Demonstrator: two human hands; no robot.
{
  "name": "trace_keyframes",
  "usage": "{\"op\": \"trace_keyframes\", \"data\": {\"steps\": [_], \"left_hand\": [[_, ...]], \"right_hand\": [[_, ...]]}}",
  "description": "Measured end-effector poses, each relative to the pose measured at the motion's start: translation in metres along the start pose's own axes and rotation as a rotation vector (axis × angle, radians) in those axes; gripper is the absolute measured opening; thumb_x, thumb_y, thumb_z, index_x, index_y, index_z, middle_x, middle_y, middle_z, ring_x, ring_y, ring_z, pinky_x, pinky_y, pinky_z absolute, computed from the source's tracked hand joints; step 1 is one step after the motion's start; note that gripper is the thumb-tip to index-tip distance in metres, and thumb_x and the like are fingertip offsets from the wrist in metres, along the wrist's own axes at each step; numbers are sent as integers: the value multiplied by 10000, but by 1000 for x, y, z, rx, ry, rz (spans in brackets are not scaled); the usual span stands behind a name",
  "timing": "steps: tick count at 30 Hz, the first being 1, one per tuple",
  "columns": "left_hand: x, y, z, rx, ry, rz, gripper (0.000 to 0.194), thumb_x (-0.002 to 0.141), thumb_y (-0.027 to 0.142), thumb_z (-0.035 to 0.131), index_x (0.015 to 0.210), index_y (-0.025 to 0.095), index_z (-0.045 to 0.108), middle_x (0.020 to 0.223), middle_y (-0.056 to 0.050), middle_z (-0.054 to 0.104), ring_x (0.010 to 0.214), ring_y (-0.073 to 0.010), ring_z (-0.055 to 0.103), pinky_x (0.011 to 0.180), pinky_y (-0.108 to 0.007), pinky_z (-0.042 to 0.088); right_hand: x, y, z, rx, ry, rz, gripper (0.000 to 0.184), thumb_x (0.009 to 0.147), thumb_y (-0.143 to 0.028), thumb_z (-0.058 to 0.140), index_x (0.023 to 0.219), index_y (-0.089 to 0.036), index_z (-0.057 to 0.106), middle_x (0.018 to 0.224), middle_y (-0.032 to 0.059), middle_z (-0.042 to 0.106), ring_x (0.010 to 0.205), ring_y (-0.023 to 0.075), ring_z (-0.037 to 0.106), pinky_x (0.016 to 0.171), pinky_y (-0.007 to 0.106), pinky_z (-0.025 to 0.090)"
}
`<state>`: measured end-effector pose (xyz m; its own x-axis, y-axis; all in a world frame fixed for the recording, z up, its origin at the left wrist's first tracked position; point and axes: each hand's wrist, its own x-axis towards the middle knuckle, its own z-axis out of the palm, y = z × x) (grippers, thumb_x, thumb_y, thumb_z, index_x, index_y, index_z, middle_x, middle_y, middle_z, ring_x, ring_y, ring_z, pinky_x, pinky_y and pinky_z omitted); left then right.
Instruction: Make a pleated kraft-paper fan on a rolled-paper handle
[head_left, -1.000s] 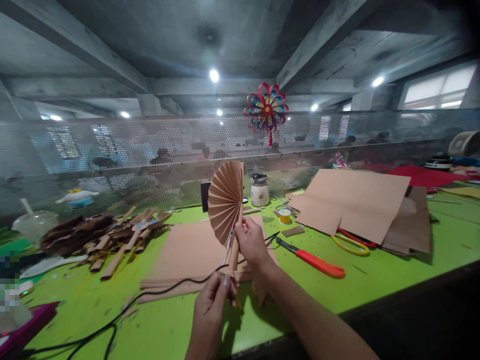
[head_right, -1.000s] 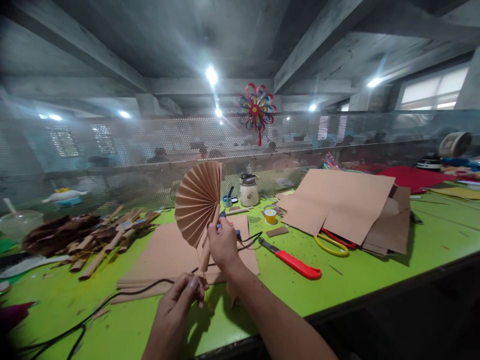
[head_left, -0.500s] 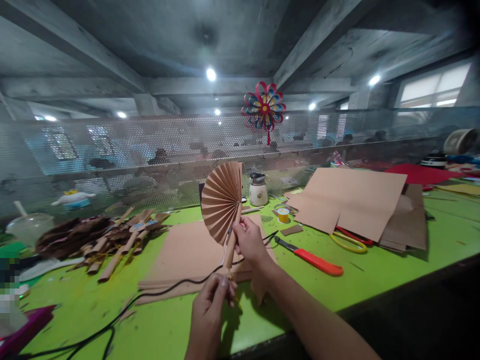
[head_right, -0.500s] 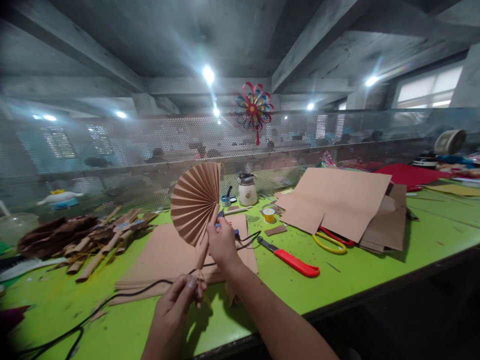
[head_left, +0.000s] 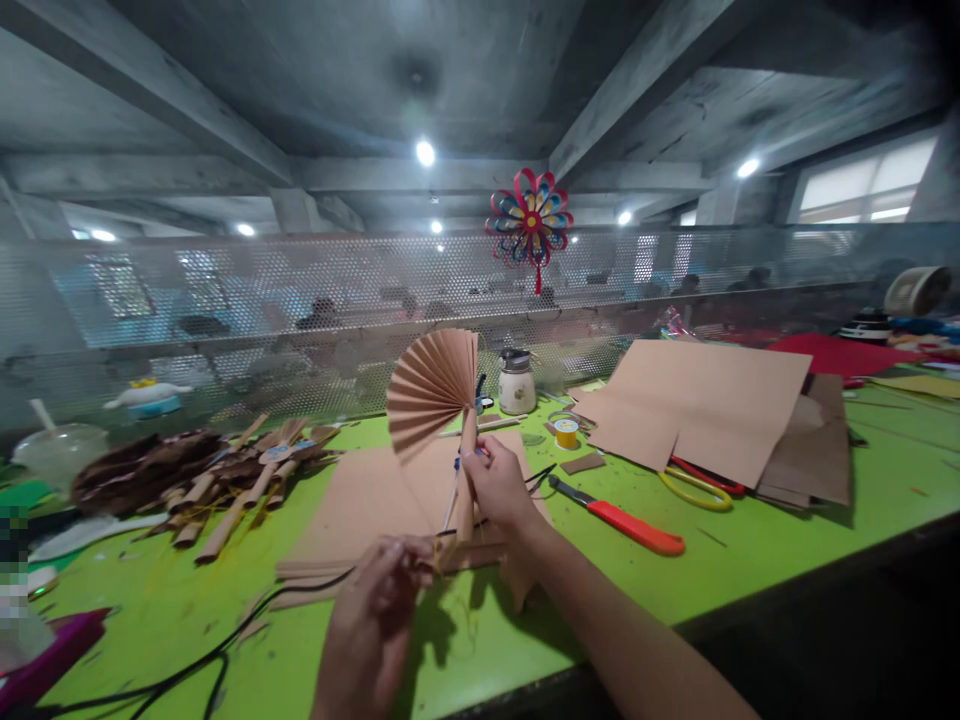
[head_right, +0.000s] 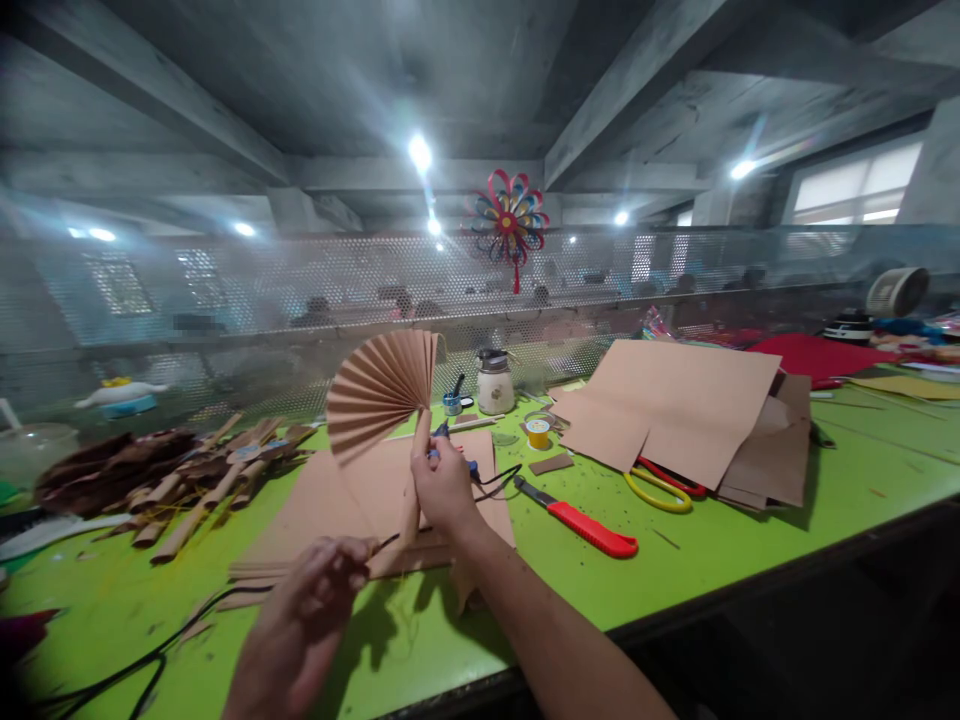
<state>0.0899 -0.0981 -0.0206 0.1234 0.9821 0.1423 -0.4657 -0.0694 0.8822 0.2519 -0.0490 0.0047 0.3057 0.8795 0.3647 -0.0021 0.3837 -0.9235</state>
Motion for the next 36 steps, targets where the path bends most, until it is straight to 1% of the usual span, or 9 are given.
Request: {"op": "trace_keyframes", "data": {"steps": [4,7,10,14,19,23,28,33,36], "left_hand": [[29,36,-25,-145,172,122,85,759,257,648,762,186,695,1085,-73,704,1124,-250,587,859,-338,532],[45,53,-42,-44,263,275,125,705,229,717,815,197,669,993,-31,707,1026,-221,632,794,-305,556],[45,59,-47,66,194,163,305,686,288,748,956,194,642,932,-44,714,736,-160,650,510,-201,491],[35,61,-33,174,59,22,447,761,465,675,1063,139,628,685,-32,664,479,-72,453,403,-152,334],[40,73,-12,482,-87,99,457,745,534,666,918,112,687,550,7,540,470,-86,413,411,-184,260],[61,77,6,690,-183,151,484,735,525,669,993,117,692,407,60,444,392,-102,358,424,-221,238],[81,67,31,749,-249,244,346,640,456,763,780,143,716,621,-18,638,630,-184,556,576,-259,373],[85,64,38,700,-252,287,326,766,470,634,771,146,671,738,-57,688,745,-231,600,697,-313,419],[85,70,35,679,-263,286,336,817,469,575,774,150,671,793,-91,724,830,-250,631,816,-345,418]], "right_hand": [[-3,-2,1,-57,-95,-3,152,776,-314,521,846,-180,529,511,-88,450,425,93,434,411,192,331],[-6,-1,4,-95,-139,-23,154,774,-288,537,880,-178,539,517,-82,465,452,105,461,434,197,350],[-8,3,6,-125,-157,-56,170,773,-266,553,919,-179,543,564,-68,500,502,113,501,482,207,392],[-8,6,7,-148,-177,-72,191,785,-275,547,948,-178,523,585,-59,521,518,126,536,481,218,414],[-7,-3,7,-164,-204,-84,217,748,-261,588,938,-182,520,582,-73,520,492,112,519,449,206,405],[-4,-13,10,-169,-237,-101,208,738,-282,614,906,-177,551,604,-51,568,521,119,533,468,220,426],[-6,-24,19,-198,-234,-200,103,725,-221,619,816,-175,610,698,-13,625,643,130,558,577,236,438],[-9,-32,16,-279,-206,-318,111,783,-236,591,830,-178,672,728,8,645,616,128,521,573,249,414],[-1,-38,-2,-295,20,-405,177,825,-322,585,794,-171,673,781,44,646,651,146,544,617,280,454]]}}
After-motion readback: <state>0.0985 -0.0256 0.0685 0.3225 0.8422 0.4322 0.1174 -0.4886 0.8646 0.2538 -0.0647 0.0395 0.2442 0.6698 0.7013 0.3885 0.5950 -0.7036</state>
